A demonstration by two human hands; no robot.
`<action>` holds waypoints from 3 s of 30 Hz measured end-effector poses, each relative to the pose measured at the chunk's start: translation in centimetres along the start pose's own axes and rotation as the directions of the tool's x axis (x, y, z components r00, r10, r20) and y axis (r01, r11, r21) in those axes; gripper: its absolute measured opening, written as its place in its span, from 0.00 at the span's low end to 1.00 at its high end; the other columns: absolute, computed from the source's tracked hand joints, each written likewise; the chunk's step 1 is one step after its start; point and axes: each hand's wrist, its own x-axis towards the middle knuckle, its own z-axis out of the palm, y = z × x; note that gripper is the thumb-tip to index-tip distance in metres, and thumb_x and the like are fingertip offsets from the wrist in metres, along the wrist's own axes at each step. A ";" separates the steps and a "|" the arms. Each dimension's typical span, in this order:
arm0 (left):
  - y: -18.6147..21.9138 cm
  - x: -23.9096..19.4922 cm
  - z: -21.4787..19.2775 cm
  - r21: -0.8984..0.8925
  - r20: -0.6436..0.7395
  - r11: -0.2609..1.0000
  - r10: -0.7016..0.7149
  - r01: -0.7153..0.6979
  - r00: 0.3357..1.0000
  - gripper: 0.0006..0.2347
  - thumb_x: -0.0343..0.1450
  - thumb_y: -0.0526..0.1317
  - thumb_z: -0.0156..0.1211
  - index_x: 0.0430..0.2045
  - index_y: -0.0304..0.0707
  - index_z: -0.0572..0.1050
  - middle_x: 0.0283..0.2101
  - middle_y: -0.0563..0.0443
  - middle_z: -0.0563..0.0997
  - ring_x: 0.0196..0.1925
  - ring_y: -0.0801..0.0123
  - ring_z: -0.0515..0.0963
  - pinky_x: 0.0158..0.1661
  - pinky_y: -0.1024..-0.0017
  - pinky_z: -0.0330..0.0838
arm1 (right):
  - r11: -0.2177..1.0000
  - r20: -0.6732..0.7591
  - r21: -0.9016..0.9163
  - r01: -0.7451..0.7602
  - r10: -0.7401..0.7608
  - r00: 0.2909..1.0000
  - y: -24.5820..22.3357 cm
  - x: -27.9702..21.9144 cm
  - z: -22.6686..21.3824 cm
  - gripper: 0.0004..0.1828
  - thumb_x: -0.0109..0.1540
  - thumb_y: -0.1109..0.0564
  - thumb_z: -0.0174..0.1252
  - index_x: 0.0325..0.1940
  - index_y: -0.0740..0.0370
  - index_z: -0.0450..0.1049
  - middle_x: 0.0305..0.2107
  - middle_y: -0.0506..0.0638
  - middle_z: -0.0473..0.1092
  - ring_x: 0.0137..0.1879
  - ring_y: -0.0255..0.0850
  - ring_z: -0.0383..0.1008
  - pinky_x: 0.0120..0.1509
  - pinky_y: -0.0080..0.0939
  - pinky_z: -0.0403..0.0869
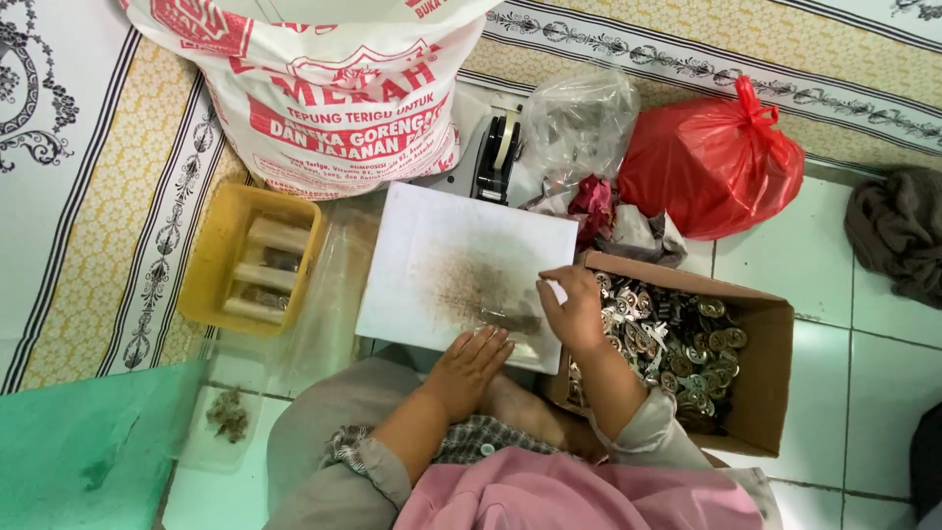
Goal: Sorting small metal components from a cardboard box and placing them onto a white board for inspection or assembly.
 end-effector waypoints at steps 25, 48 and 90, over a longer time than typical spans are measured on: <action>0.3 -0.5 -0.7 -0.198 0.117 0.974 -0.084 0.107 0.989 0.28 0.72 0.45 0.48 0.69 0.33 0.62 0.76 0.42 0.57 0.79 0.55 0.50 0.71 0.58 0.37 | 0.760 0.627 -0.117 -0.640 0.556 0.546 8.0 17.3 14.8 0.21 0.61 0.45 0.58 0.55 0.54 0.78 0.42 0.50 0.76 0.45 0.42 0.74 0.52 0.38 0.74; 0.8 -2.3 1.1 -0.091 0.215 0.992 -0.065 0.086 0.975 0.31 0.71 0.47 0.42 0.74 0.39 0.52 0.79 0.46 0.48 0.82 0.57 0.38 0.72 0.57 0.25 | 0.520 0.567 0.114 -0.846 0.666 0.485 8.2 17.2 14.0 0.10 0.58 0.53 0.62 0.34 0.63 0.80 0.28 0.48 0.73 0.34 0.37 0.68 0.40 0.35 0.71; 1.1 -3.4 2.8 -0.038 0.143 0.997 -0.066 0.072 0.988 0.29 0.75 0.48 0.41 0.74 0.45 0.53 0.79 0.51 0.49 0.81 0.60 0.41 0.73 0.60 0.28 | 0.712 0.475 -0.523 -0.468 0.699 0.534 7.1 15.0 11.4 0.19 0.61 0.42 0.56 0.50 0.52 0.81 0.45 0.48 0.78 0.53 0.49 0.75 0.58 0.53 0.70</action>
